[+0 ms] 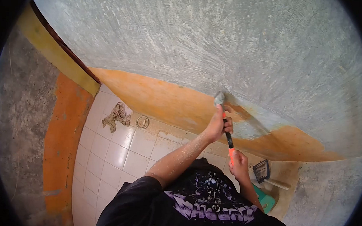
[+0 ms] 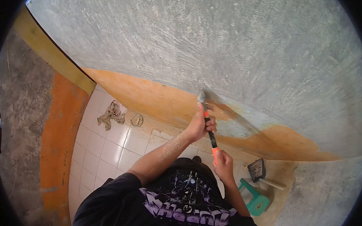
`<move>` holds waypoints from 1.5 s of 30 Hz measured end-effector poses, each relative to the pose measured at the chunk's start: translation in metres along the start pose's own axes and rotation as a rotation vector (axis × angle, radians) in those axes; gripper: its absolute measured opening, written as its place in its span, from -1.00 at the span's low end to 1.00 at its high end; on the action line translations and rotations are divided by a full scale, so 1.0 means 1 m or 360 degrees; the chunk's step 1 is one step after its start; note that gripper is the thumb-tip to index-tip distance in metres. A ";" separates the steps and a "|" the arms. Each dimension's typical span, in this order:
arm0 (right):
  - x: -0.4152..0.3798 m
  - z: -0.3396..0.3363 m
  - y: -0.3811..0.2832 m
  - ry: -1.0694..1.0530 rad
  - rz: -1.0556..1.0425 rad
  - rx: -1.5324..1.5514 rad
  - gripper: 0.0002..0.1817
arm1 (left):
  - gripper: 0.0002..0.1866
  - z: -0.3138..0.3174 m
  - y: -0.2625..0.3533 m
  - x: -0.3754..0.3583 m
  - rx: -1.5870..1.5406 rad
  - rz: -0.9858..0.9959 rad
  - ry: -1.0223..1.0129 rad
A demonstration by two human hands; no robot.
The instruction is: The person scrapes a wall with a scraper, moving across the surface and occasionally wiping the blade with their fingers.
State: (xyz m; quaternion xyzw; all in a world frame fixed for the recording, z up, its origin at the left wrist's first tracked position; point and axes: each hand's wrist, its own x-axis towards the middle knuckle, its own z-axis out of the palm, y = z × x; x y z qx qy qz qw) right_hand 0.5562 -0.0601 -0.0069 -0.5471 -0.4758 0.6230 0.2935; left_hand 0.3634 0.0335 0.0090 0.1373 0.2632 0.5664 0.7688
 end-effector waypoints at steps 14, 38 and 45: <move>-0.020 -0.008 -0.022 0.0049 0.0130 0.0029 -0.58 | -0.33 0.010 0.001 -0.001 0.0068 -0.0122 -0.0244; -0.004 0.013 -0.008 0.0069 0.0068 0.0137 -0.60 | -0.33 -0.017 0.006 0.000 0.0112 -0.0070 -0.0210; -0.004 0.003 -0.004 0.0078 -0.0049 -0.0014 -0.56 | -0.36 -0.008 0.006 -0.001 0.0060 -0.0122 -0.0264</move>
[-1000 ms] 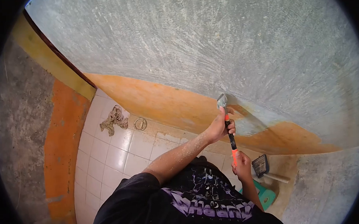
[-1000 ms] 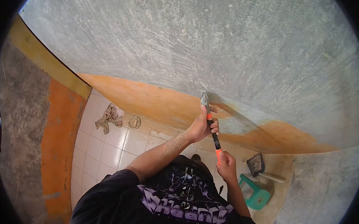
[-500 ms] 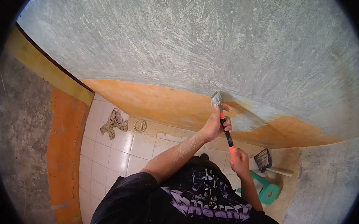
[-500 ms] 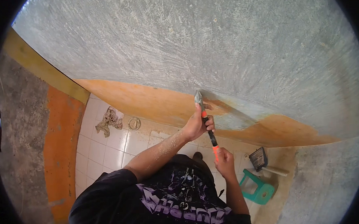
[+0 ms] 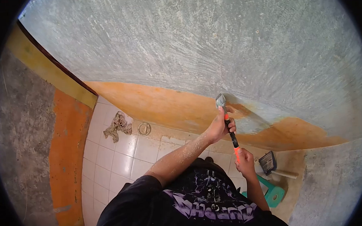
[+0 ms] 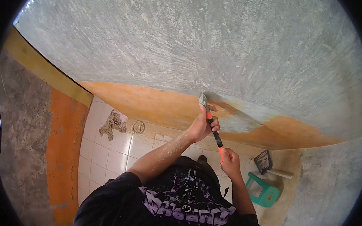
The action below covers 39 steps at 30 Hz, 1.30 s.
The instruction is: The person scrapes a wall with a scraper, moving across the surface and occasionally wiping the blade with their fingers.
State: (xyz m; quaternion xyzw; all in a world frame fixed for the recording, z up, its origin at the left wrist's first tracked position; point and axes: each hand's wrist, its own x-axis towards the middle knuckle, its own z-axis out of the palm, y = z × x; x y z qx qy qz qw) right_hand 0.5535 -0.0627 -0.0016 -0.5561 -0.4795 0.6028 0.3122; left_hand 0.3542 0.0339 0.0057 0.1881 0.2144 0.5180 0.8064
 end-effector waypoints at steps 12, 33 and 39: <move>0.001 0.013 -0.006 0.0018 0.0103 0.0035 -0.60 | -0.34 -0.009 0.006 -0.005 0.0045 0.0093 0.0030; -0.005 0.002 -0.004 0.0076 0.0127 0.0069 -0.57 | -0.36 0.000 0.006 -0.002 -0.0078 -0.0039 -0.0031; -0.005 0.004 -0.011 0.0057 0.0162 0.0052 -0.57 | -0.36 -0.005 0.003 0.000 -0.0071 -0.0041 -0.0095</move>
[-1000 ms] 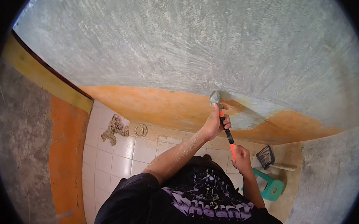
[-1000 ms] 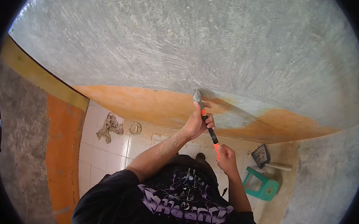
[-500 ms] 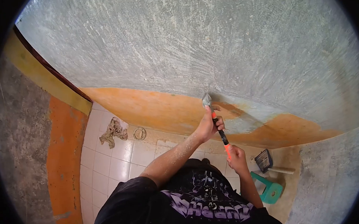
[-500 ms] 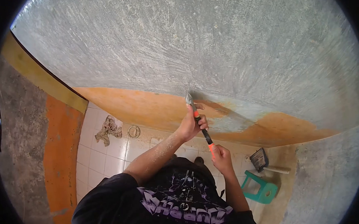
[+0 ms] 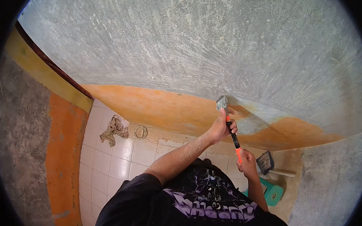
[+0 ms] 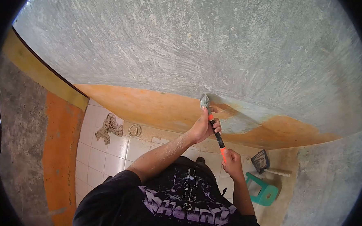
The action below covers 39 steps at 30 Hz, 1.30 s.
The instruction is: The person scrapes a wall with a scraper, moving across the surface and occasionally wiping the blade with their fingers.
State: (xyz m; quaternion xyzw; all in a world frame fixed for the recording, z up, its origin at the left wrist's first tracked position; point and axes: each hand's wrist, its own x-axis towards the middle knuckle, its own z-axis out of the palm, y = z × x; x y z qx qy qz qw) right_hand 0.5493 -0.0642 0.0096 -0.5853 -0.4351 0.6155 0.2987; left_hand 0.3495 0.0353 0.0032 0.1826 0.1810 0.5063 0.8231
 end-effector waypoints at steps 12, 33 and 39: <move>0.003 -0.025 0.002 -0.0037 -0.0041 -0.0019 -0.57 | -0.36 0.011 -0.011 0.010 -0.0004 0.0035 0.0022; 0.046 0.002 0.002 -0.0209 -0.0283 -0.0167 -0.59 | -0.35 -0.010 0.013 -0.005 -0.0049 0.0346 0.0291; 0.052 0.027 -0.007 -0.0268 -0.0249 -0.0154 -0.60 | -0.34 -0.021 0.036 -0.019 -0.0049 0.0362 0.0321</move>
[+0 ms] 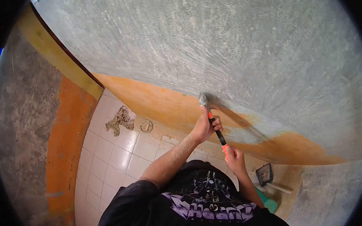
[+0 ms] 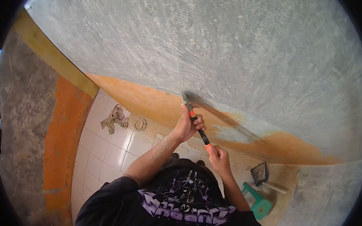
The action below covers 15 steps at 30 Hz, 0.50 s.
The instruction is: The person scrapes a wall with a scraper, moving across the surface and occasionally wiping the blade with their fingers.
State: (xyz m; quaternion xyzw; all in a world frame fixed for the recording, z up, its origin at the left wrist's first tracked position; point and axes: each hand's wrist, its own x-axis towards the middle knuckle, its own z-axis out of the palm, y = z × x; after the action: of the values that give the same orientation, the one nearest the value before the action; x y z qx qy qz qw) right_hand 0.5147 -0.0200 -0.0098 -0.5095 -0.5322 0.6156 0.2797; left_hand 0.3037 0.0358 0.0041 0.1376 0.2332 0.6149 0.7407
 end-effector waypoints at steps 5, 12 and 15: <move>-0.027 -0.023 -0.001 0.0080 0.0163 0.0082 -0.59 | -0.36 0.015 -0.023 0.003 0.0017 -0.0173 -0.0164; -0.049 -0.047 0.013 0.0135 0.0176 0.0126 -0.58 | -0.34 0.029 -0.042 0.010 -0.0006 -0.0345 -0.0385; -0.047 -0.046 0.014 0.0158 0.0120 0.0037 -0.58 | -0.34 0.029 -0.043 0.009 -0.0023 -0.0336 -0.0367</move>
State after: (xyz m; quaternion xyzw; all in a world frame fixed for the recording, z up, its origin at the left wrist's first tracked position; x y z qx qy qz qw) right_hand 0.5752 -0.0486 -0.0032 -0.5558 -0.4910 0.6058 0.2882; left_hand 0.3559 0.0381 0.0059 0.1768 0.1554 0.5153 0.8240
